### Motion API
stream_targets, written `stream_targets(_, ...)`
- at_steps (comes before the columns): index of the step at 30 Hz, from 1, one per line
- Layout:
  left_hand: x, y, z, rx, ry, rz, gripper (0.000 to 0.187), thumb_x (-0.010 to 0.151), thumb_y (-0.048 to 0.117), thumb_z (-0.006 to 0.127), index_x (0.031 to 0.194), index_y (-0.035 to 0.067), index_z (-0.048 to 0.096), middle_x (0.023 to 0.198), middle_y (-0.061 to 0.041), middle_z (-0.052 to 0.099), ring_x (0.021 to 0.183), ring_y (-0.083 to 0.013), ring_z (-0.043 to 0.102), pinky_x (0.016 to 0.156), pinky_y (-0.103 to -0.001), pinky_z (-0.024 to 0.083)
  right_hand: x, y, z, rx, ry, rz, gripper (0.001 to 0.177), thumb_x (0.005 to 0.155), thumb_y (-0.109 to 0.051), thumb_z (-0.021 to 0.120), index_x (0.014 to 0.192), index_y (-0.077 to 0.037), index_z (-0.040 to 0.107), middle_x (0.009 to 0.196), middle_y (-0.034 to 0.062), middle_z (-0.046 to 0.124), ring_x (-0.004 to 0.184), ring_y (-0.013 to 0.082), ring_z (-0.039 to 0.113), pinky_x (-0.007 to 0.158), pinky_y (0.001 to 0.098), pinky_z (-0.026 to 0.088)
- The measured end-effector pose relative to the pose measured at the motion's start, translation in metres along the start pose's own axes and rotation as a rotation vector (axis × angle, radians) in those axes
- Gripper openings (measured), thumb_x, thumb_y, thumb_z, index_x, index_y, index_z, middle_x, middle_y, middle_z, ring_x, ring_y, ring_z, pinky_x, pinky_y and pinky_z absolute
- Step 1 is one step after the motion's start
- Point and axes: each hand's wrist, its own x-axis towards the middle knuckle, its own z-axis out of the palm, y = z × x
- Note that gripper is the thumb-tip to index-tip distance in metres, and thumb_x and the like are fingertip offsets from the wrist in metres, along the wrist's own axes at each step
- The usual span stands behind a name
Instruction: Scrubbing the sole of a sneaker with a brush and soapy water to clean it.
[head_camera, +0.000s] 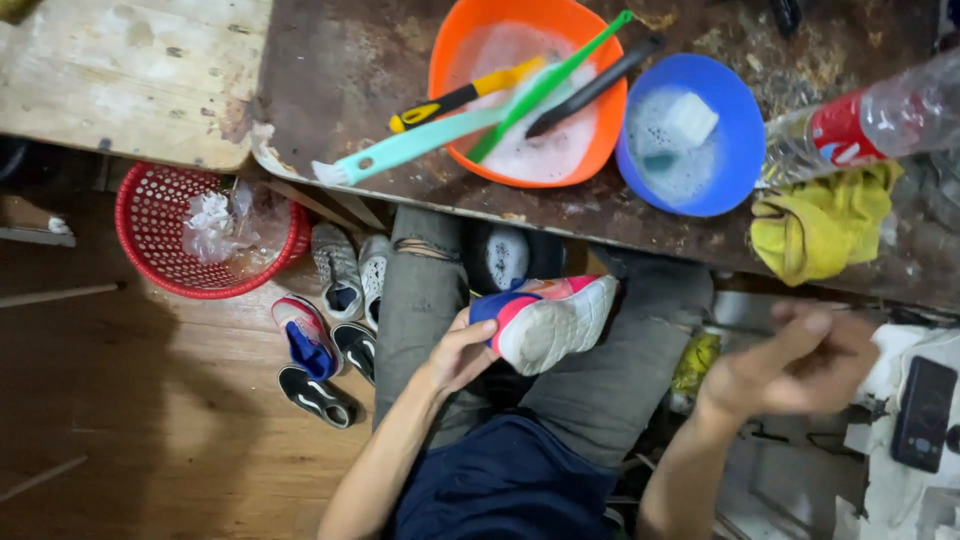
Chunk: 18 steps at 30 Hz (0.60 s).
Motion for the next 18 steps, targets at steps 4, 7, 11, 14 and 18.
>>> stream_targets(4, -0.010, -0.004, 0.010, -0.032, -0.158, 0.072, 0.057, 0.077, 0.015, 0.074, 0.121, -0.012, 0.051, 0.112, -0.022, 0.063, 0.104, -0.0300, 0.061, 0.098, -0.041, 0.044, -0.086, 0.051, -0.061, -0.076, -0.005, 0.458, 0.025, 0.109, 0.004, 0.043, 0.084, 0.000, 0.040, 0.065, 0.0151, 0.044, 0.061, 0.0229, 0.046, 0.065, 0.0388, 0.043)
stream_targets(7, -0.015, -0.029, -0.013, 0.020, -0.144, 0.198, 0.047, 0.073, 0.007, 0.059, 0.118, -0.006, 0.052, 0.089, -0.023, 0.064, 0.087, -0.0363, 0.066, 0.081, -0.058, 0.052, -0.136, 0.072, -0.095, -0.162, 0.056, 0.742, 0.025, 0.104, -0.005, 0.056, 0.080, -0.005, 0.048, 0.066, 0.0067, 0.057, 0.060, 0.0102, 0.050, 0.064, 0.0223, 0.038)
stream_targets(11, -0.031, -0.029, 0.010, 0.053, -0.328, 0.284, 0.039, 0.070, 0.005, 0.060, 0.105, -0.012, 0.055, 0.072, -0.020, 0.061, 0.072, -0.0337, 0.066, 0.079, -0.058, 0.052, -0.155, 0.077, -0.101, -0.120, 0.057, 0.772, 0.021, 0.097, 0.000, 0.052, 0.077, -0.005, 0.051, 0.067, 0.0077, 0.060, 0.057, 0.0106, 0.052, 0.068, 0.0232, 0.045)
stream_targets(14, -0.040, -0.023, 0.031, 0.105, -0.394, 0.349, 0.036, 0.068, 0.007, 0.061, 0.097, -0.014, 0.057, 0.067, -0.021, 0.059, 0.066, -0.0332, 0.065, 0.078, -0.057, 0.052, -0.145, 0.078, -0.092, -0.083, 0.016, 0.811, 0.021, 0.101, -0.004, 0.055, 0.079, -0.004, 0.055, 0.067, 0.0078, 0.060, 0.056, 0.0116, 0.053, 0.062, 0.0245, 0.045)
stream_targets(18, -0.058, -0.029, 0.037, 0.137, -0.443, 0.420, 0.033, 0.065, 0.010, 0.062, 0.086, -0.016, 0.059, 0.061, -0.022, 0.057, 0.060, -0.0327, 0.064, 0.078, -0.056, 0.052, -0.131, 0.075, -0.082, -0.051, -0.037, 0.814, 0.020, 0.101, -0.006, 0.057, 0.082, -0.004, 0.056, 0.067, 0.0067, 0.055, 0.062, 0.0117, 0.050, 0.063, 0.0246, 0.042)
